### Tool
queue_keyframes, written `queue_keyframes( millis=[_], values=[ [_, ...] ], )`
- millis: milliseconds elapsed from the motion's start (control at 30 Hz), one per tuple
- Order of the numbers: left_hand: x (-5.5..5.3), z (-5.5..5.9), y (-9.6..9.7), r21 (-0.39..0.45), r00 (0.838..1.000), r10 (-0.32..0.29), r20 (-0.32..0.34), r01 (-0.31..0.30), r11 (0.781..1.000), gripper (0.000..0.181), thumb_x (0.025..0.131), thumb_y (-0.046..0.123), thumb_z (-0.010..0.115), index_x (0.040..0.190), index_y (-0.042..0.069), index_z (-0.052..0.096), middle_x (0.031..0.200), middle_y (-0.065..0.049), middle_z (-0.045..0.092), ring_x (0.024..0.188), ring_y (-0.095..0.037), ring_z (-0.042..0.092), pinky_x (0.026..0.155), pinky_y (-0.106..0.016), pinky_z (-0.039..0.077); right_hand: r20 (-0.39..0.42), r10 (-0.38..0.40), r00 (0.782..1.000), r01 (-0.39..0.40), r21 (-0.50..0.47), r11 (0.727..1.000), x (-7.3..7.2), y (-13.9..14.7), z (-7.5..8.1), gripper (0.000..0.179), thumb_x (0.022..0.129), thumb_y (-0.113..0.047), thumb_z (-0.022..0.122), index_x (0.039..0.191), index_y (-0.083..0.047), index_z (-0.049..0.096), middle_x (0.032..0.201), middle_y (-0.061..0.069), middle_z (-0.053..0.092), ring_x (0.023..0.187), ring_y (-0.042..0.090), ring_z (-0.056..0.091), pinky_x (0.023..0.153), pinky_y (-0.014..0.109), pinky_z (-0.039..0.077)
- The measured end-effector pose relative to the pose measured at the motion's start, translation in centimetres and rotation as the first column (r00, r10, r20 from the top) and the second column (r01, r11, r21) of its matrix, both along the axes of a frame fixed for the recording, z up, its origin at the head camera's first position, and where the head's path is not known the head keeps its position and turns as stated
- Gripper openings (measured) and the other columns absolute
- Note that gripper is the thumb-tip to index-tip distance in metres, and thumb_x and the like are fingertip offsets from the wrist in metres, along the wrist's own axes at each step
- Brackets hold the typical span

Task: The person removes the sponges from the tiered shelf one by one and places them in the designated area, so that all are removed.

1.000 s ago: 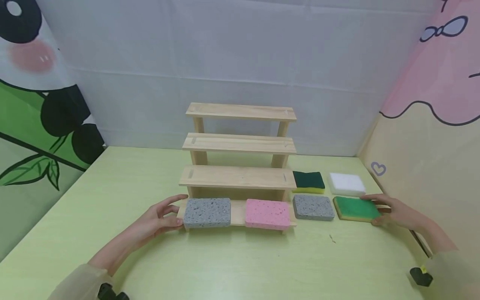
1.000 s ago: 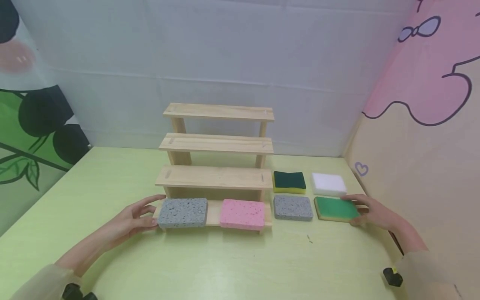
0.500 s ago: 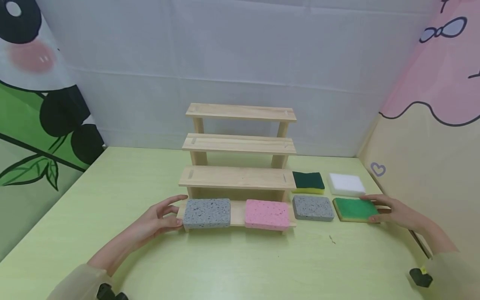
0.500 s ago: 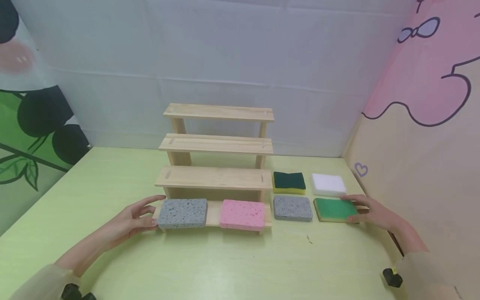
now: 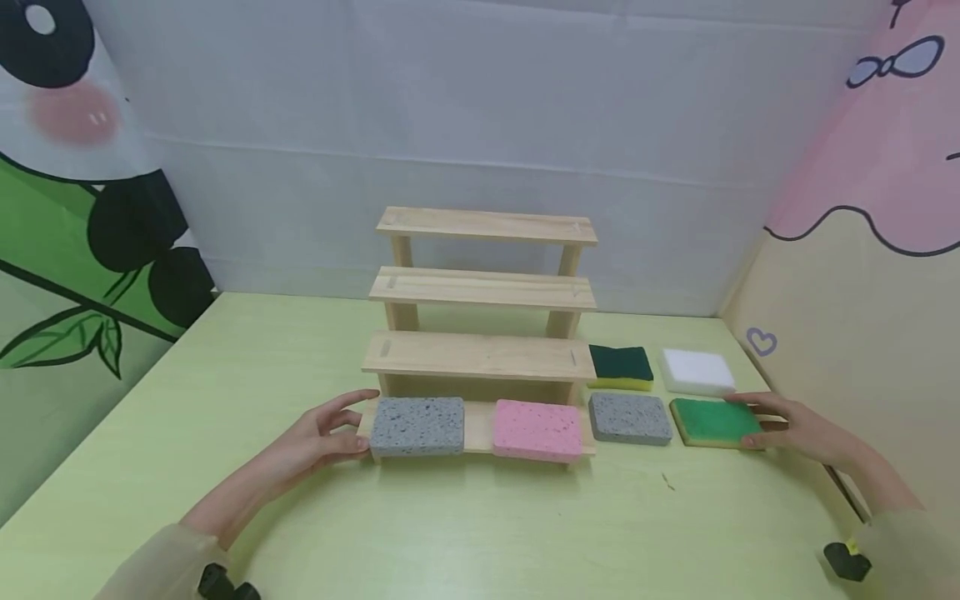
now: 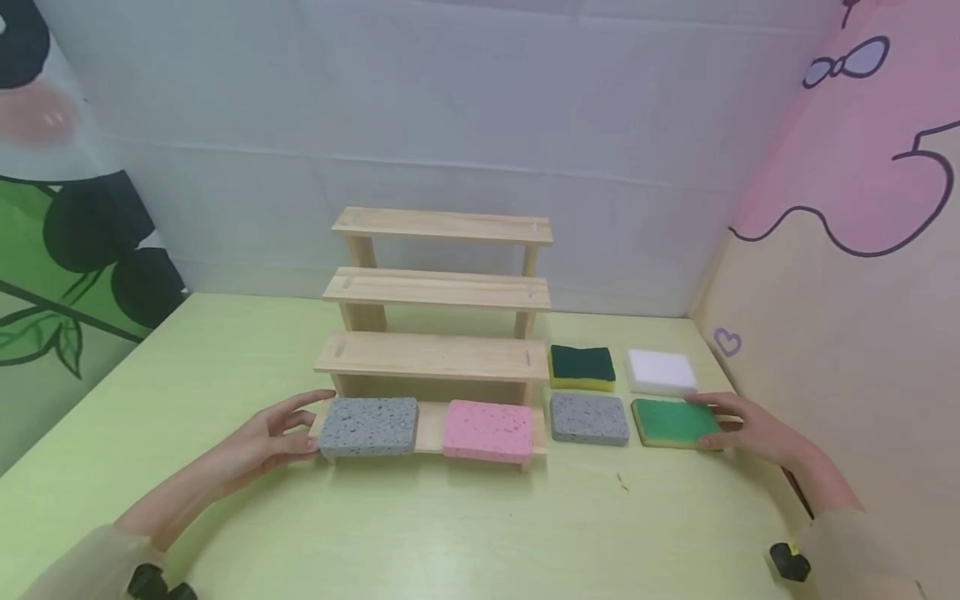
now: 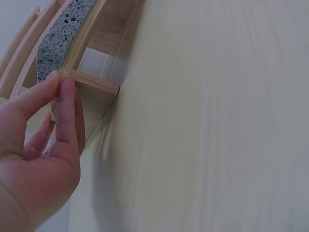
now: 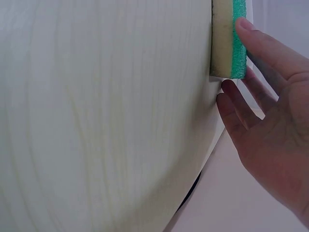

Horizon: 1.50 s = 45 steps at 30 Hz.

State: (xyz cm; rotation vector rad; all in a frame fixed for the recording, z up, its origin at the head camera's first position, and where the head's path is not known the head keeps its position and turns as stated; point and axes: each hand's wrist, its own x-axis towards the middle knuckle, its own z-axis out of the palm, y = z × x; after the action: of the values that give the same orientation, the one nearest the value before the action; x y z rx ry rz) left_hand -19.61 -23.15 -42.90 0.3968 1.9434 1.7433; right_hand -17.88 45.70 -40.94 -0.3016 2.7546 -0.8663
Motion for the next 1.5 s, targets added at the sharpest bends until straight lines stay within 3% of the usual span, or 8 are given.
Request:
queue_keyframes(
  millis=[300,567,867,967,1100,1200,1400,1500],
  values=[
    [-0.5,-0.4,-0.2,-0.025,1.000,0.012,-0.004,-0.012,1.000,0.076,0.095,0.011,0.063,0.157,0.015,0.020,0.120,-0.004,0.060,0.107,-0.015,0.067,0.095,-0.029,0.055,0.007,-0.006,1.000,0.006,-0.014,1.000,0.0,0.2,0.3,0.072,0.090,-0.029,0.071,0.150,-0.008,0.038,0.154,0.032,0.030,0.131,0.057,0.039,0.083,0.022,0.048],
    [-0.7,-1.0,-0.9,0.011,0.999,-0.033,0.003,0.033,0.999,0.073,0.097,0.009,0.059,0.158,0.015,0.018,0.124,-0.001,0.060,0.110,-0.012,0.066,0.094,-0.027,0.056,0.017,0.000,1.000,0.000,-0.020,1.000,0.1,0.0,0.1,0.071,0.091,-0.027,0.070,0.150,-0.005,0.037,0.152,0.035,0.030,0.131,0.059,0.039,0.090,0.046,0.048],
    [-0.7,-0.9,-0.9,0.011,0.999,-0.036,-0.005,0.037,0.999,0.071,0.098,0.009,0.057,0.158,0.012,0.018,0.123,-0.001,0.061,0.111,-0.013,0.066,0.095,-0.027,0.055,-0.009,0.013,1.000,-0.013,-0.016,1.000,0.1,0.1,0.0,0.071,0.090,-0.025,0.072,0.150,-0.006,0.039,0.152,0.033,0.033,0.129,0.056,0.042,0.087,0.031,0.049],
    [-0.7,-0.8,-0.8,0.005,0.999,-0.035,-0.005,0.035,0.999,0.072,0.098,0.009,0.057,0.158,0.013,0.018,0.124,-0.001,0.060,0.111,-0.013,0.066,0.096,-0.026,0.055,0.007,-0.006,1.000,0.006,-0.011,1.000,0.2,0.3,0.2,0.070,0.091,-0.028,0.071,0.150,-0.011,0.039,0.153,0.030,0.034,0.130,0.031,0.051,0.084,0.022,0.049],
    [-0.8,-0.8,-0.8,0.013,0.999,-0.037,-0.005,0.037,0.999,0.073,0.098,0.009,0.059,0.158,0.013,0.018,0.124,-0.001,0.060,0.111,-0.013,0.066,0.096,-0.026,0.055,-0.006,-0.008,1.000,0.007,-0.019,1.000,0.5,0.7,0.7,0.066,0.093,-0.028,0.068,0.151,-0.014,0.039,0.154,0.028,0.034,0.117,-0.017,0.040,0.087,0.033,0.049],
    [-0.8,-0.9,-0.8,0.012,0.999,-0.035,0.004,0.035,0.999,0.073,0.097,0.010,0.059,0.158,0.014,0.018,0.124,-0.001,0.060,0.111,-0.013,0.066,0.096,-0.026,0.055,-0.077,-0.002,0.997,0.002,-0.006,1.000,0.5,0.9,1.4,0.062,0.095,-0.026,0.066,0.150,-0.015,0.040,0.155,0.013,0.037,0.111,-0.026,0.032,0.087,0.034,0.049],
    [-0.7,-0.9,-0.8,0.024,0.999,-0.037,0.008,0.036,0.999,0.074,0.097,0.009,0.059,0.158,0.014,0.018,0.124,0.000,0.060,0.111,-0.012,0.066,0.096,-0.027,0.055,-0.247,-0.030,0.969,0.015,-0.063,0.998,-0.3,-1.0,3.0,0.056,0.095,-0.020,0.067,0.146,-0.009,0.046,0.133,-0.033,0.041,0.111,-0.027,0.038,0.085,0.002,0.042],
    [-0.7,-0.8,-0.8,0.030,0.999,-0.033,0.006,0.033,0.999,0.074,0.097,0.009,0.059,0.158,0.013,0.017,0.124,0.000,0.061,0.111,-0.012,0.066,0.096,-0.027,0.055,-0.309,-0.035,0.950,0.007,-0.091,0.996,-0.7,-2.8,3.9,0.055,0.093,-0.019,0.068,0.144,-0.006,0.048,0.127,-0.036,0.042,0.110,-0.028,0.041,0.087,-0.003,0.040]
  ],
)
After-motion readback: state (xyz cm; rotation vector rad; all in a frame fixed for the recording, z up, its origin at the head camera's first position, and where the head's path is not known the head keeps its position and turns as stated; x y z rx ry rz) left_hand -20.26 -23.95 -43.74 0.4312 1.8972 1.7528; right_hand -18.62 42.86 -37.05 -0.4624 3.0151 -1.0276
